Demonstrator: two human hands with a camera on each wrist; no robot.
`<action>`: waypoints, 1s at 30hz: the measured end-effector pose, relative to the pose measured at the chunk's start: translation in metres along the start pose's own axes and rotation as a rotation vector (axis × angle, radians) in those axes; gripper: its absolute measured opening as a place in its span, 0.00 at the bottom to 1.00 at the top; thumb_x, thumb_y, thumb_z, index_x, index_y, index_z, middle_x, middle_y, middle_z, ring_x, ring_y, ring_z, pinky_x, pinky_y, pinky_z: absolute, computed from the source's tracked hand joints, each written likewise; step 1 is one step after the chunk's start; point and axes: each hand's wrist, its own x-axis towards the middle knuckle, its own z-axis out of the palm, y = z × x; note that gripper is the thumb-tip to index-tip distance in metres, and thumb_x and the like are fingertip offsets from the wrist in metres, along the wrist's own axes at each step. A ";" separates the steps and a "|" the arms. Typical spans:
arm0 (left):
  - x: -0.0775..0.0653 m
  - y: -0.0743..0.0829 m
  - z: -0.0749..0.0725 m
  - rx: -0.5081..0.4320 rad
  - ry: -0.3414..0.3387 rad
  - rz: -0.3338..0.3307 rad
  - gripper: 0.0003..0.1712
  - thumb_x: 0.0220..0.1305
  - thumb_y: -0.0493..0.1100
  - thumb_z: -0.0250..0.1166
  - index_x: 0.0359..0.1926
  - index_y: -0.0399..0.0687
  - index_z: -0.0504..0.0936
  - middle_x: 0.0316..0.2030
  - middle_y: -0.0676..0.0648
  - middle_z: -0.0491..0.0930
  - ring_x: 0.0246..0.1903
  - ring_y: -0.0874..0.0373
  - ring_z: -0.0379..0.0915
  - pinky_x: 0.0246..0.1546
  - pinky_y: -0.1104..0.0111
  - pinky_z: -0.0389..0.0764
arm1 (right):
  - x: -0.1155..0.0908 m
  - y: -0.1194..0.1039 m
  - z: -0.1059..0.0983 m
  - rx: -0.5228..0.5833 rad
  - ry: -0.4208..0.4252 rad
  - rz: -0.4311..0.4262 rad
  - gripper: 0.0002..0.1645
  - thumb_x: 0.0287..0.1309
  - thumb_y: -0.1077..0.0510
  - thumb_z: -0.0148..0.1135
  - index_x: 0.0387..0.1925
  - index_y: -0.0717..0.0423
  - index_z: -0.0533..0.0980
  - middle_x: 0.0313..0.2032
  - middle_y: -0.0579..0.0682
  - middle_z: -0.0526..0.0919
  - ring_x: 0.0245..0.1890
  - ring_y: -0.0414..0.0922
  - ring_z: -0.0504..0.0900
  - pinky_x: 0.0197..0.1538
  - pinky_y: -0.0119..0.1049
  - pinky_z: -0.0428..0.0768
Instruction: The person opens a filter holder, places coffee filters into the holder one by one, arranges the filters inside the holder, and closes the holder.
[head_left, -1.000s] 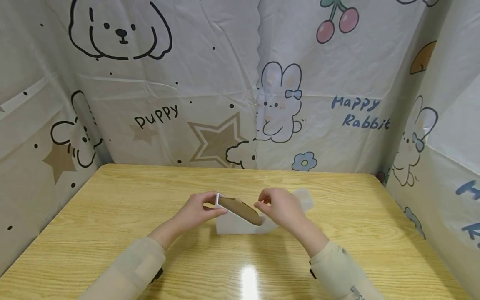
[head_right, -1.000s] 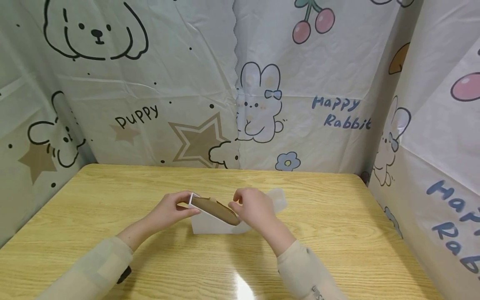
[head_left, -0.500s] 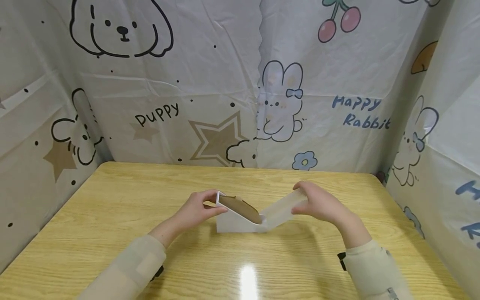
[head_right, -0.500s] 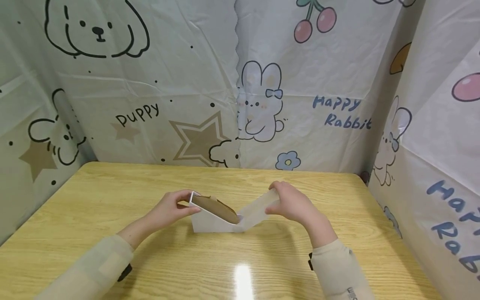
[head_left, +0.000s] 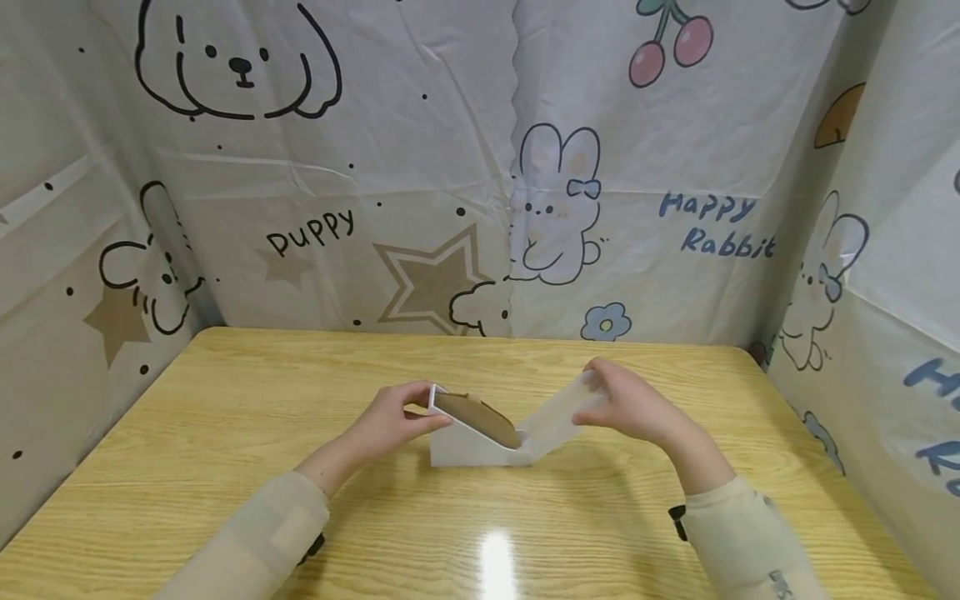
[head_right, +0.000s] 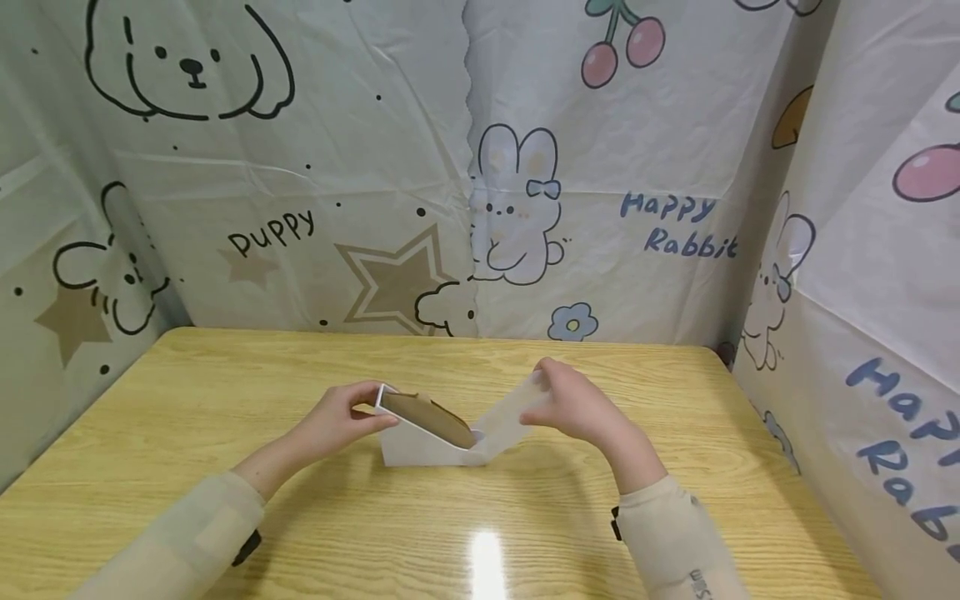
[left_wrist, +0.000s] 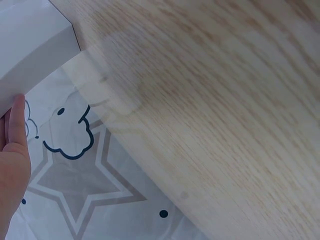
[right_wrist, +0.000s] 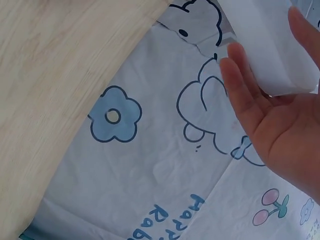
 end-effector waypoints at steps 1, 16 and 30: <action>0.000 0.000 0.000 0.002 0.001 0.001 0.17 0.58 0.49 0.65 0.46 0.47 0.77 0.38 0.47 0.79 0.41 0.58 0.75 0.45 0.67 0.82 | 0.000 -0.001 0.001 0.005 0.009 -0.008 0.32 0.46 0.54 0.70 0.50 0.65 0.68 0.43 0.58 0.79 0.44 0.51 0.78 0.48 0.48 0.78; -0.002 -0.002 0.000 0.126 -0.062 0.027 0.18 0.62 0.56 0.59 0.44 0.49 0.77 0.37 0.50 0.79 0.40 0.60 0.76 0.43 0.67 0.81 | 0.004 -0.016 0.026 0.261 0.071 -0.007 0.29 0.50 0.55 0.68 0.49 0.60 0.64 0.43 0.57 0.77 0.39 0.47 0.78 0.38 0.35 0.78; -0.003 -0.004 0.000 0.109 -0.072 0.048 0.16 0.62 0.55 0.59 0.44 0.51 0.77 0.38 0.50 0.79 0.40 0.60 0.75 0.43 0.68 0.81 | 0.013 -0.031 0.054 0.381 0.083 -0.026 0.31 0.52 0.55 0.67 0.55 0.59 0.68 0.46 0.57 0.79 0.42 0.50 0.82 0.44 0.40 0.82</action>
